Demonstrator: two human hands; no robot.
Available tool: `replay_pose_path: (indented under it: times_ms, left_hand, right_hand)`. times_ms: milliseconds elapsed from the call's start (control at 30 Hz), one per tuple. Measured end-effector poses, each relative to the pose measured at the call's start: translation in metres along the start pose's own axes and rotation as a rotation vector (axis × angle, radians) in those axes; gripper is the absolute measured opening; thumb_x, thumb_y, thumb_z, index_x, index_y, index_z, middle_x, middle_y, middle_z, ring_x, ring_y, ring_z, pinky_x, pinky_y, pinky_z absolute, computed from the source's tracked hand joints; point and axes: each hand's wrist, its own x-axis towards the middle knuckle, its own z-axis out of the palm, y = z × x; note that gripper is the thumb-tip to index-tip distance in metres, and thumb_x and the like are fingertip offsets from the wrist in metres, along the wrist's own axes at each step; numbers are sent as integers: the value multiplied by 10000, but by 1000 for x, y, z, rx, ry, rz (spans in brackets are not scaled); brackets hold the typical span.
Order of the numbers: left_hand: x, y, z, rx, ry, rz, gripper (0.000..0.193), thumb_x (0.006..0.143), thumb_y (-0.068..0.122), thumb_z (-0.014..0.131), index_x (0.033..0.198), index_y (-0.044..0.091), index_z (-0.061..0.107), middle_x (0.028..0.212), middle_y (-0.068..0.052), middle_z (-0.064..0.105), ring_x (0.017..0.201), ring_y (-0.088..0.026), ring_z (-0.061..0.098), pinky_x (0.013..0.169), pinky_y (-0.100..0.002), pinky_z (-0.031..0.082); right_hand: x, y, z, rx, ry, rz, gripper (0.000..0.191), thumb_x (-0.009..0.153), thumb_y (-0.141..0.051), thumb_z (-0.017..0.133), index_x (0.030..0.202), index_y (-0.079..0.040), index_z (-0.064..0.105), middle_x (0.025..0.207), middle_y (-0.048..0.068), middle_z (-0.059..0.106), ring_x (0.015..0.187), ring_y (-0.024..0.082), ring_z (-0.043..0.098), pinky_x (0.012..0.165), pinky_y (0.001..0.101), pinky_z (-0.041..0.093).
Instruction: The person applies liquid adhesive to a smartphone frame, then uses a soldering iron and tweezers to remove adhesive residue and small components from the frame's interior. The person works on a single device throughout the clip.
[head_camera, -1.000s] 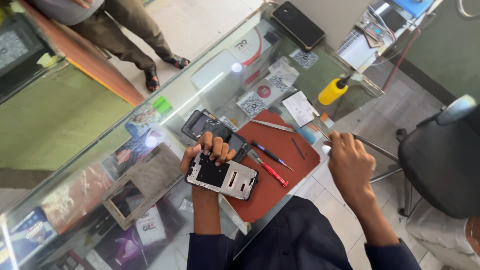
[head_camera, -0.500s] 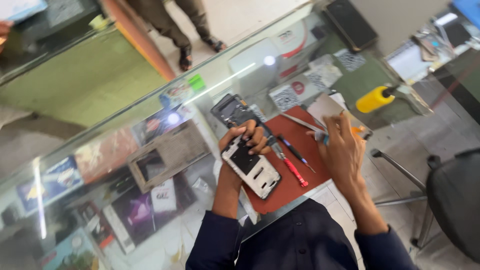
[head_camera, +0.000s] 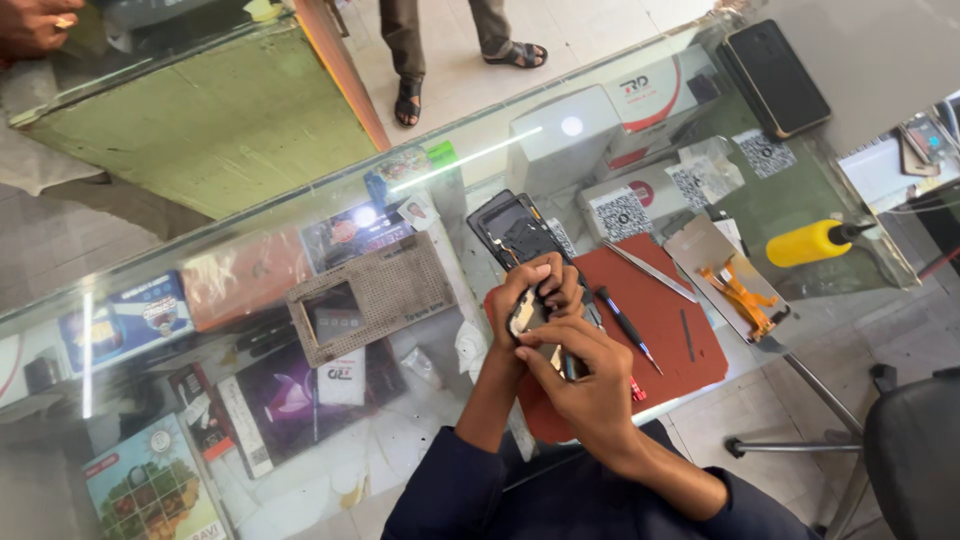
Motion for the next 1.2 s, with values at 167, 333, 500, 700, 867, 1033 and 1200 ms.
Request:
replay_pose_path:
  times_ms: [167,333,500,700,867,1033,1200]
  left_hand:
    - [2,-2,0,55,60,61,319,954,268,478,736,90,328,674,-39,336,639,-150,331,580,-299,307]
    - [1,-4,1,160,79,138,324,946,276,480,726,89,332,671,-37,332,645,-151,326,588,-309,299]
    - [5,-6,-2,169,80,155,323,921,258,482,692,87,332,623,-52,331,591,-162,311,570,-330,299]
    - [0,-6,2,151,146,160,304,932,253,470,709,95,336,635,-38,327,591,-148,306,548,-313,300]
    - [-1,-9,5,74,165,186,295,937,232,490,726,95,336,643,-43,328,564,-138,308,514,-287,305]
    - [-3,-10,-1,18,99,151,291,945,243,486,745,101,330,659,-42,321,561,-141,319,527,-295,314]
    - [-2,-10,-7,-83,85,86,309,946,273,478,736,102,331,645,-37,324,551,-154,319,529,-308,320]
  right_hand:
    - [4,14,-2,134,-85,199,127,826,-39,809,907,9,723,785,-2,698,676,45,523,585,218,411]
    - [12,29,-11,378,-251,468,99,863,-38,769,925,9,708,694,-54,533,594,6,400,514,207,300]
    - [10,32,-9,361,-262,404,82,859,-33,742,901,-5,677,726,-83,549,614,-10,417,526,196,324]
    - [3,22,-3,332,-112,445,81,854,-39,770,879,-12,698,680,-53,482,594,18,361,515,215,279]
    - [-6,6,5,110,60,39,111,869,-62,743,910,-15,651,846,-33,645,693,3,529,605,184,439]
    - [-4,4,-7,172,-46,170,99,875,-74,754,921,-7,698,833,-18,675,652,13,485,589,196,409]
    - [-2,8,-13,274,-112,387,99,872,-85,747,934,-8,744,787,-22,656,599,7,433,516,199,349]
